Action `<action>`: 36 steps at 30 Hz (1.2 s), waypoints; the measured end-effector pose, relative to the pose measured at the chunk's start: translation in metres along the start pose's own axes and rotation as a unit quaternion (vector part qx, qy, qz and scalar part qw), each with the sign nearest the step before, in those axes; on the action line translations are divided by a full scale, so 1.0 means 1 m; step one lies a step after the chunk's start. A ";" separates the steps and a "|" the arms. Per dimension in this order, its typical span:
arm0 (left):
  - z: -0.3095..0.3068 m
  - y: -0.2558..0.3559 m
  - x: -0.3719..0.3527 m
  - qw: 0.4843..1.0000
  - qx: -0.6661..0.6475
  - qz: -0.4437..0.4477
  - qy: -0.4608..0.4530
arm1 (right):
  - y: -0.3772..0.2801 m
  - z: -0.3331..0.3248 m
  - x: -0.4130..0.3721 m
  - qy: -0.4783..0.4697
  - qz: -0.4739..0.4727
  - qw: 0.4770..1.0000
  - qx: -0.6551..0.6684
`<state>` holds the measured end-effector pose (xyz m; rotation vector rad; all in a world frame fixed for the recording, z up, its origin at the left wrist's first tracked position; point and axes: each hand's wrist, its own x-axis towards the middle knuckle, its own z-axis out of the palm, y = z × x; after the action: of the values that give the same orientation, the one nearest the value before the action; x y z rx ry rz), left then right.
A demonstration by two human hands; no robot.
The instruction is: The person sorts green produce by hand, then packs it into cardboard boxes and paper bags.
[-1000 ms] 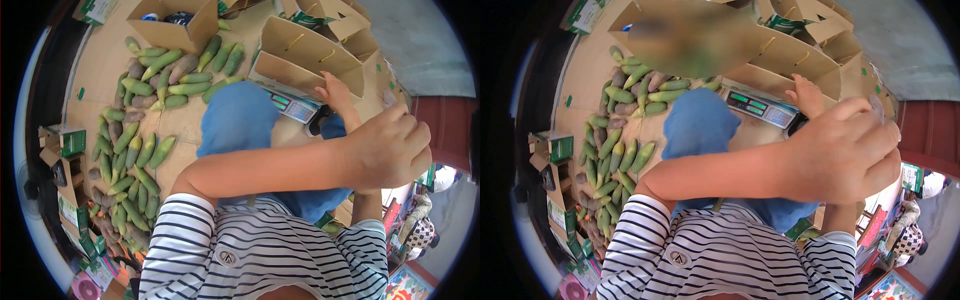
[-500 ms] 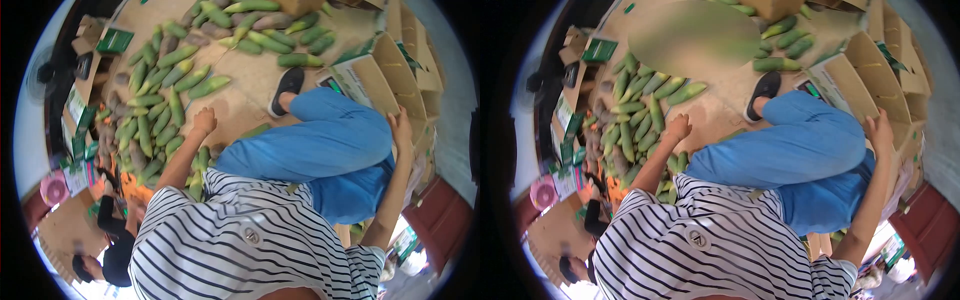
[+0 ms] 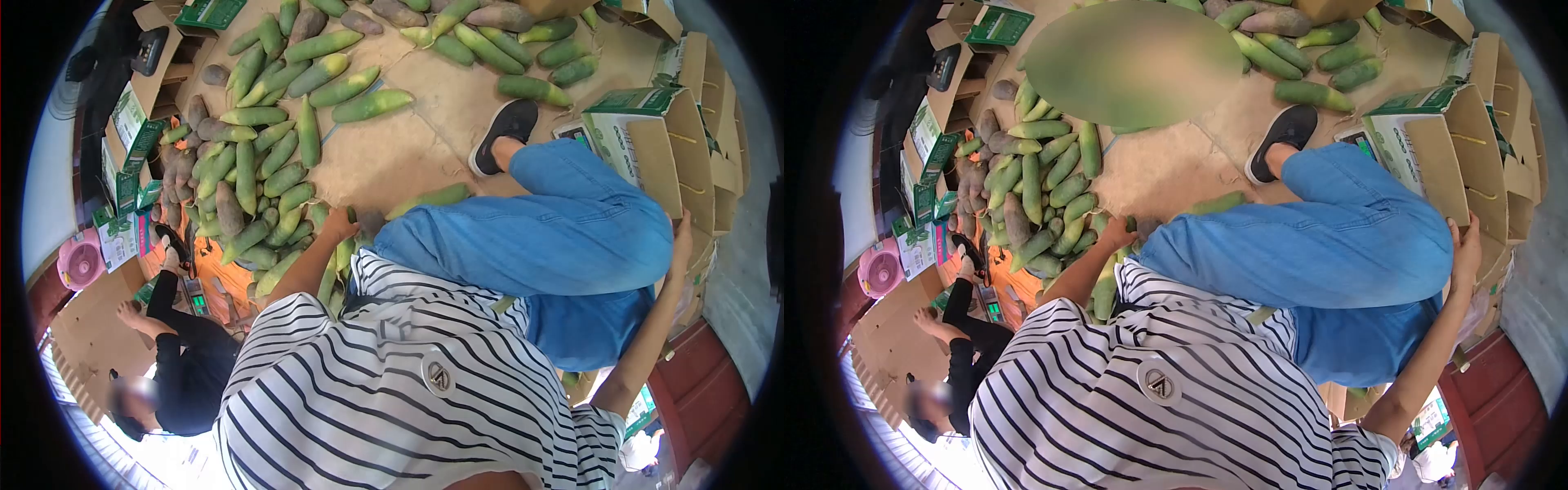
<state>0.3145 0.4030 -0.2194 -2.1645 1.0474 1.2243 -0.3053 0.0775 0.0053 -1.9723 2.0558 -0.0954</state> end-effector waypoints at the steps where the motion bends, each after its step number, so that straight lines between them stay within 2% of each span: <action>1: 0.002 -0.002 0.000 1.000 -0.022 -0.003 0.005 | 0.000 0.000 -0.001 -0.001 -0.007 1.000 0.003; 4: 0.012 -0.013 -0.003 0.997 -0.070 -0.034 0.027 | 0.008 0.000 0.002 -0.023 0.054 0.997 0.039; 6: 0.016 -0.018 -0.006 0.992 -0.075 -0.076 0.061 | 0.005 0.001 -0.002 -0.004 0.020 1.000 0.016; 7: 0.014 -0.017 -0.007 0.994 -0.068 -0.073 0.033 | 0.001 0.002 -0.002 0.005 0.001 1.000 0.004; 9: 0.007 -0.015 -0.011 0.996 -0.055 -0.068 -0.023 | 0.000 0.005 -0.002 -0.007 0.028 0.998 0.061; 10: 0.015 -0.017 -0.009 0.994 -0.059 -0.085 -0.018 | -0.001 0.005 -0.002 -0.013 0.043 0.995 0.089; 13: 0.029 -0.012 0.002 0.989 -0.068 -0.134 0.001 | -0.001 0.003 -0.002 -0.003 0.007 0.999 0.041; 15: 0.030 -0.003 0.000 0.983 -0.071 -0.171 0.005 | 0.011 0.004 0.003 -0.025 0.056 0.992 0.108; 17: 0.032 -0.009 -0.001 0.983 -0.098 -0.154 0.027 | 0.022 0.005 0.006 -0.039 0.075 0.992 0.089; 18: 0.030 -0.007 0.002 0.983 -0.113 -0.142 0.040 | 0.015 0.002 0.005 -0.039 0.070 0.996 0.036; 19: 0.024 -0.004 0.009 0.988 -0.104 -0.080 0.075 | 0.009 -0.001 0.004 -0.037 0.065 0.997 -0.018; 21: 0.005 -0.001 0.023 0.985 -0.086 0.037 0.143 | 0.003 0.002 0.002 0.013 -0.009 1.000 0.008; 22: -0.014 0.011 0.029 0.979 -0.111 0.044 0.163 | 0.000 0.006 0.000 0.037 -0.048 0.998 0.026; 23: -0.039 0.035 0.036 0.971 -0.135 0.054 0.188 | 0.008 0.009 0.003 0.024 -0.035 0.999 0.032; 25: -0.090 0.080 0.034 0.922 -0.299 0.104 0.223 | 0.034 0.009 0.008 0.004 -0.007 0.999 0.045; 28: -0.125 0.120 0.034 0.869 -0.410 0.110 0.256 | 0.029 0.005 0.007 -0.015 0.025 0.999 -0.029; 31: -0.083 0.094 0.043 0.973 -0.166 0.077 0.138 | 0.024 0.007 0.005 0.001 0.005 1.000 0.028; 33: -0.031 0.057 0.044 0.989 -0.079 0.129 0.005 | 0.022 0.004 0.007 -0.011 0.015 0.999 0.029; 35: 0.010 0.032 0.028 0.994 -0.068 0.044 -0.068 | 0.023 0.006 0.008 -0.009 0.004 1.000 0.026; 36: 0.025 0.026 0.028 0.993 -0.096 0.007 -0.073 | 0.026 0.008 0.008 0.000 -0.012 1.000 0.024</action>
<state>0.2904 0.3925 -0.2565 -2.1700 0.9182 1.5215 -0.3286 0.0723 -0.0098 -1.9682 2.0126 -0.1487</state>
